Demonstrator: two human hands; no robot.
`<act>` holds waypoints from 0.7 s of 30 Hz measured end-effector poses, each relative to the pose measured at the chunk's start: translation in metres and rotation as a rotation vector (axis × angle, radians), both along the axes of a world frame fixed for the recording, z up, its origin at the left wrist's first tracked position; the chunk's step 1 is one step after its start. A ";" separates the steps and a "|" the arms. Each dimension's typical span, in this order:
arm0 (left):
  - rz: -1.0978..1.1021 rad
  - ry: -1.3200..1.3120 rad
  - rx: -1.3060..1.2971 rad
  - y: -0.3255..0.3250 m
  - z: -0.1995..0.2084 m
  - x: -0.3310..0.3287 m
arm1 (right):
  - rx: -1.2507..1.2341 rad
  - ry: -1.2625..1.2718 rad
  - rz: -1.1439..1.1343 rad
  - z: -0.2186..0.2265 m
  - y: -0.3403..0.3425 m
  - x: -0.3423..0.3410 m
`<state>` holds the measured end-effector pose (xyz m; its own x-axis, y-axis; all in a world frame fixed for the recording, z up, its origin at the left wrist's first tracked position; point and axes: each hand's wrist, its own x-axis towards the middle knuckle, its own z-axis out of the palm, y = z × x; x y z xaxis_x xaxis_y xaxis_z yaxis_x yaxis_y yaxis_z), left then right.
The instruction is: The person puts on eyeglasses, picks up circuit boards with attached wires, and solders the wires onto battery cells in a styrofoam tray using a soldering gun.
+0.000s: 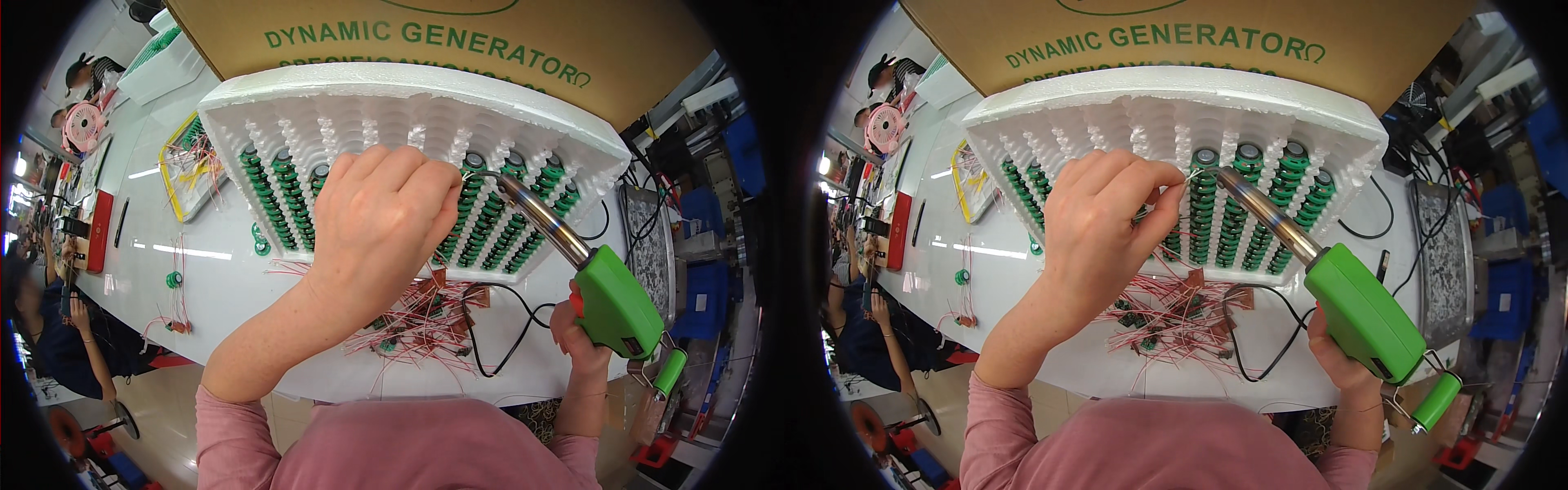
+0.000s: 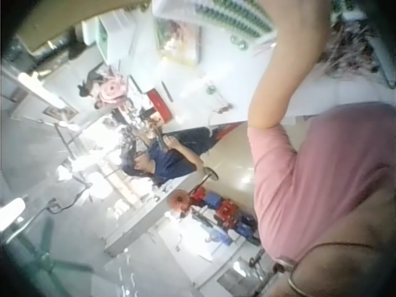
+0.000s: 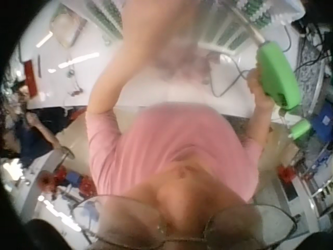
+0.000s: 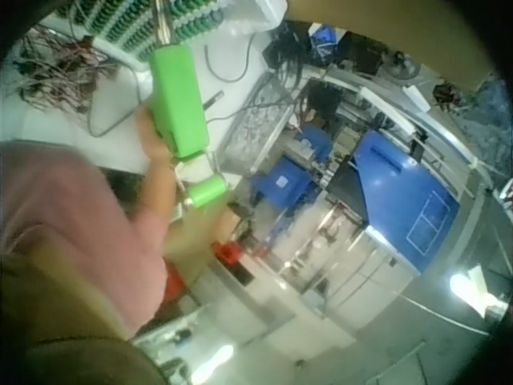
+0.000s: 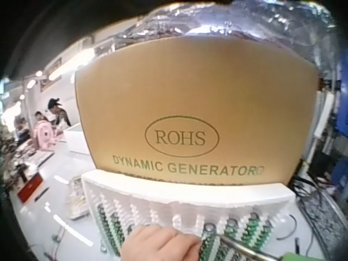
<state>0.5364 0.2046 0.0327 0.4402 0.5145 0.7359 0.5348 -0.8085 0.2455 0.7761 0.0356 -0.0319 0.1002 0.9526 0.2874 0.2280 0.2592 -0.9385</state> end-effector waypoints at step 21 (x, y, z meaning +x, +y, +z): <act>-0.016 0.000 -0.003 0.000 0.000 0.003 | -0.248 0.626 0.016 0.001 -0.011 0.001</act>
<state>0.5392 0.2048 0.0323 0.4482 0.5099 0.7342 0.5221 -0.8160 0.2480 0.7769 0.0247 -0.0305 0.1616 0.9857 -0.0479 -0.3804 0.0174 -0.9247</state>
